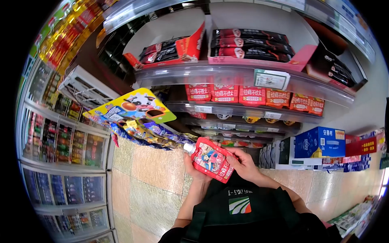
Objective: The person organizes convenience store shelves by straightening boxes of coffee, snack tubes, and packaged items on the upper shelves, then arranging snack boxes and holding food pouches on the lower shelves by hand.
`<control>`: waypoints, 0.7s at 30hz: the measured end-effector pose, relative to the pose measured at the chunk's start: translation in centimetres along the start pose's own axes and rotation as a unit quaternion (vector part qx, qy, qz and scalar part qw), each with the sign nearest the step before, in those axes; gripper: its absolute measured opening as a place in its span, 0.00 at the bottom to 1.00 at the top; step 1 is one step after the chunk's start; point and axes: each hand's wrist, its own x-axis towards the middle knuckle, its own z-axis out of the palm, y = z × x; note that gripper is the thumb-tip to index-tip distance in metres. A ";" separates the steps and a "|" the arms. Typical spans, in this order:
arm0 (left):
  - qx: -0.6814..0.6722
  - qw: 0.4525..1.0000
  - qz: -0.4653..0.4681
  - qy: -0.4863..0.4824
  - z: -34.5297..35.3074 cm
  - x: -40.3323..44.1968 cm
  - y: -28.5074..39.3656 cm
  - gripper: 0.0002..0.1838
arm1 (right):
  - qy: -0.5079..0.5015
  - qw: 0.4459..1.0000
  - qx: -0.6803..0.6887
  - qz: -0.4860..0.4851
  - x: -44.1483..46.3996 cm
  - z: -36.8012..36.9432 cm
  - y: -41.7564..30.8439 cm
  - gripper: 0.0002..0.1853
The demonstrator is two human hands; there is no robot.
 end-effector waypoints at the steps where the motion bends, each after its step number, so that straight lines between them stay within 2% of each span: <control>1: -0.002 1.000 -0.005 0.027 0.7 0.0 -0.1 0.43 | 0.010 0.999 0.021 0.033 -0.6 0.0 -0.4 0.15; 2: 0.000 1.000 -0.013 0.024 0.6 0.0 -0.3 0.43 | 0.020 0.997 0.042 0.066 -1.1 0.0 -0.5 0.15; 4: 0.006 0.999 -0.033 -0.001 0.3 0.1 -0.7 0.42 | 0.041 0.998 0.014 0.049 -1.9 -0.3 -0.2 0.16; 6: 0.026 0.999 -0.040 -0.007 0.4 0.2 -1.1 0.41 | 0.033 0.996 -0.078 0.000 -2.5 -1.0 -0.1 0.16; 8: 0.045 0.997 -0.042 -0.037 0.4 0.2 -1.6 0.40 | 0.034 0.995 -0.094 0.024 -2.8 -1.4 -0.4 0.15; 10: 0.040 0.997 -0.048 -0.045 1.1 0.1 -2.0 0.39 | 0.070 0.988 -0.122 -0.066 -2.9 -1.3 -0.1 0.14; 11: 0.052 0.995 -0.044 -0.068 1.3 0.1 -2.1 0.39 | 0.043 0.994 -0.095 -0.020 -3.2 -1.6 -0.1 0.15; 12: 0.064 0.993 -0.038 -0.092 1.4 0.2 -2.1 0.38 | 0.045 0.994 -0.095 -0.021 -3.6 -1.3 0.2 0.15; 14: 0.083 0.991 -0.051 -0.089 2.2 0.4 -1.8 0.38 | 0.140 0.986 0.089 -0.021 -4.3 -0.4 0.9 0.17; 15: 0.070 0.993 -0.054 -0.081 2.5 0.5 -2.0 0.37 | 0.162 0.977 0.126 -0.056 -4.2 -0.1 0.8 0.17; 18: 0.052 0.995 -0.055 -0.068 2.7 0.5 -2.3 0.37 | 0.142 0.980 0.135 -0.026 -5.1 -0.6 1.2 0.14; 21: 0.079 0.989 -0.048 -0.116 2.3 0.7 -2.3 0.38 | 0.118 0.988 0.104 -0.002 -5.0 -1.0 1.5 0.15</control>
